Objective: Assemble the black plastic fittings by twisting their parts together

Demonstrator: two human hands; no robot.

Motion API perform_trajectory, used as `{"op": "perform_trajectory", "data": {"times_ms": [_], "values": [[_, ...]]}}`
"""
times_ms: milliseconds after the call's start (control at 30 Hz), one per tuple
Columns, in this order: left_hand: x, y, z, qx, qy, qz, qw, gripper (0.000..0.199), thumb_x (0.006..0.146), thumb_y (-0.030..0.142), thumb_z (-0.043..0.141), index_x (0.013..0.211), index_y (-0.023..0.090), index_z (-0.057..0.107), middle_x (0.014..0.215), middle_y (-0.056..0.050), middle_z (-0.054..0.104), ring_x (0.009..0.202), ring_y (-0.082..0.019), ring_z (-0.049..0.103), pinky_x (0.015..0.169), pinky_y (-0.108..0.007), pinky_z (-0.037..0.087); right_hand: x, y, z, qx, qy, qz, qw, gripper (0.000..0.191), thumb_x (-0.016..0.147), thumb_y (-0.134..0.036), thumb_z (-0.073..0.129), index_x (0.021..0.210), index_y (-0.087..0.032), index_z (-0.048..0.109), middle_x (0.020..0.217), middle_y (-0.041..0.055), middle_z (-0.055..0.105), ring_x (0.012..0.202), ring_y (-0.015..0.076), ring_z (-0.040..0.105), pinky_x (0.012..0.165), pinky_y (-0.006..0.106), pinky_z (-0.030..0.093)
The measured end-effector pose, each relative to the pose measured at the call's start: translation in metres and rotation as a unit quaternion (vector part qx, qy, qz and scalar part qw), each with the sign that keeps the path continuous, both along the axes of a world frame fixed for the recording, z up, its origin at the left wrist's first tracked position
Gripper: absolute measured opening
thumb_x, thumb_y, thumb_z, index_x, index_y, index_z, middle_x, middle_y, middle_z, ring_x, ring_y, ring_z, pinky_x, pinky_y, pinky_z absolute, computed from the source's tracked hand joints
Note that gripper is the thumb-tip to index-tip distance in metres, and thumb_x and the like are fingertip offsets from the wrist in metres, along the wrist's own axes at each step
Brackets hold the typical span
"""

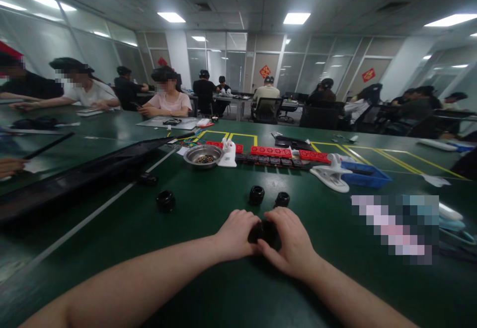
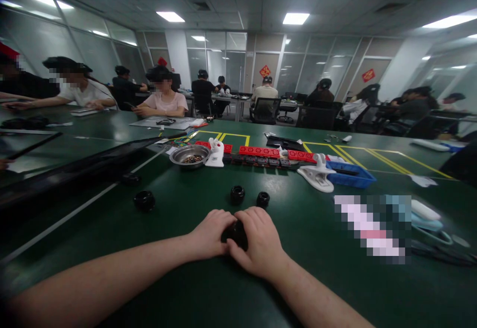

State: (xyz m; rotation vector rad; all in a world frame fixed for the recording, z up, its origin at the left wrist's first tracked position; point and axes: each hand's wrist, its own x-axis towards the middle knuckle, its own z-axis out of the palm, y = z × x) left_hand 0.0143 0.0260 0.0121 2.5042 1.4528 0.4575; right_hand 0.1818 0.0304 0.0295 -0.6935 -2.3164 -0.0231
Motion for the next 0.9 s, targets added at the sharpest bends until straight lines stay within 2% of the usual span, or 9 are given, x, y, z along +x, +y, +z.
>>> {"op": "perform_trajectory", "data": {"times_ms": [100, 167, 267, 367, 433, 567, 667, 800, 900], "values": [[0.000, 0.000, 0.000, 0.007, 0.005, -0.002, 1.000, 0.032, 0.064, 0.041, 0.059, 0.085, 0.018, 0.052, 0.081, -0.002, 0.055, 0.077, -0.021, 0.050, 0.073, -0.033, 0.038, -0.003, 0.000, -0.004, 0.014, -0.011, -0.057, 0.998, 0.040, 0.069, -0.037, 0.059, 0.097, -0.012, 0.046, 0.086, 0.0113, 0.056, 0.079, 0.0257, 0.050, 0.071, 0.043, 0.043], [0.000, -0.001, 0.000, 0.009, 0.007, -0.002, 1.000, 0.032, 0.064, 0.041, 0.059, 0.085, 0.018, 0.053, 0.080, -0.002, 0.055, 0.077, -0.020, 0.050, 0.072, -0.033, 0.039, -0.005, 0.000, -0.006, 0.004, -0.021, -0.067, 0.998, 0.033, 0.071, -0.032, 0.057, 0.096, -0.013, 0.048, 0.086, 0.0105, 0.057, 0.079, 0.0249, 0.051, 0.071, 0.042, 0.043], [0.001, -0.001, 0.000, 0.012, 0.008, 0.000, 1.000, 0.029, 0.065, 0.039, 0.058, 0.083, 0.018, 0.053, 0.079, -0.002, 0.054, 0.077, -0.020, 0.050, 0.072, -0.032, 0.039, -0.006, -0.001, -0.008, -0.026, -0.027, 0.001, 0.999, 0.024, 0.072, -0.016, 0.048, 0.096, -0.016, 0.048, 0.087, 0.0080, 0.057, 0.081, 0.0214, 0.052, 0.078, 0.041, 0.042], [0.001, -0.001, -0.001, 0.012, 0.004, 0.005, 1.000, 0.028, 0.064, 0.037, 0.059, 0.083, 0.018, 0.053, 0.080, -0.002, 0.055, 0.077, -0.020, 0.050, 0.072, -0.032, 0.039, -0.004, -0.004, -0.006, -0.045, -0.011, 0.063, 0.997, 0.038, 0.066, -0.011, 0.043, 0.104, -0.016, 0.044, 0.098, 0.0085, 0.055, 0.094, 0.0218, 0.050, 0.092, 0.045, 0.033], [0.001, 0.000, -0.001, 0.007, 0.004, 0.004, 1.000, 0.031, 0.063, 0.037, 0.060, 0.086, 0.018, 0.053, 0.081, -0.002, 0.056, 0.078, -0.020, 0.050, 0.073, -0.032, 0.039, -0.002, -0.004, -0.006, -0.032, 0.009, 0.054, 0.998, 0.043, 0.066, -0.015, 0.046, 0.109, -0.014, 0.041, 0.103, 0.0104, 0.053, 0.100, 0.0241, 0.047, 0.094, 0.048, 0.030], [0.000, 0.000, 0.000, -0.004, 0.006, 0.000, 1.000, 0.032, 0.064, 0.039, 0.059, 0.088, 0.018, 0.053, 0.085, -0.002, 0.056, 0.079, -0.021, 0.051, 0.075, -0.034, 0.038, -0.002, 0.002, -0.013, -0.006, 0.017, -0.012, 1.000, 0.045, 0.071, -0.027, 0.054, 0.112, -0.015, 0.039, 0.104, 0.0129, 0.053, 0.097, 0.0276, 0.049, 0.085, 0.048, 0.039], [0.000, 0.000, 0.000, -0.010, 0.005, -0.004, 1.000, 0.035, 0.063, 0.040, 0.060, 0.090, 0.018, 0.053, 0.087, -0.002, 0.056, 0.080, -0.021, 0.051, 0.076, -0.034, 0.039, -0.003, 0.005, -0.021, -0.019, 0.016, -0.036, 0.999, 0.046, 0.074, -0.025, 0.053, 0.116, -0.015, 0.037, 0.106, 0.0134, 0.052, 0.097, 0.0270, 0.050, 0.082, 0.046, 0.043], [0.000, -0.001, -0.001, -0.007, -0.008, -0.001, 1.000, 0.037, 0.062, 0.037, 0.061, 0.094, 0.018, 0.053, 0.089, -0.003, 0.057, 0.082, -0.021, 0.051, 0.077, -0.034, 0.039, -0.002, 0.000, -0.020, -0.037, 0.026, 0.023, 0.999, 0.050, 0.074, -0.014, 0.043, 0.122, -0.014, 0.031, 0.117, 0.0139, 0.045, 0.108, 0.0234, 0.044, 0.088, 0.041, 0.042], [0.001, -0.001, -0.001, -0.008, -0.013, 0.001, 1.000, 0.035, 0.063, 0.033, 0.060, 0.094, 0.018, 0.053, 0.092, -0.003, 0.057, 0.084, -0.021, 0.051, 0.078, -0.034, 0.038, -0.003, -0.004, -0.015, -0.031, 0.019, 0.042, 0.998, 0.056, 0.070, -0.014, 0.044, 0.124, -0.013, 0.029, 0.122, 0.0149, 0.041, 0.114, 0.0254, 0.039, 0.093, 0.046, 0.036]]}}
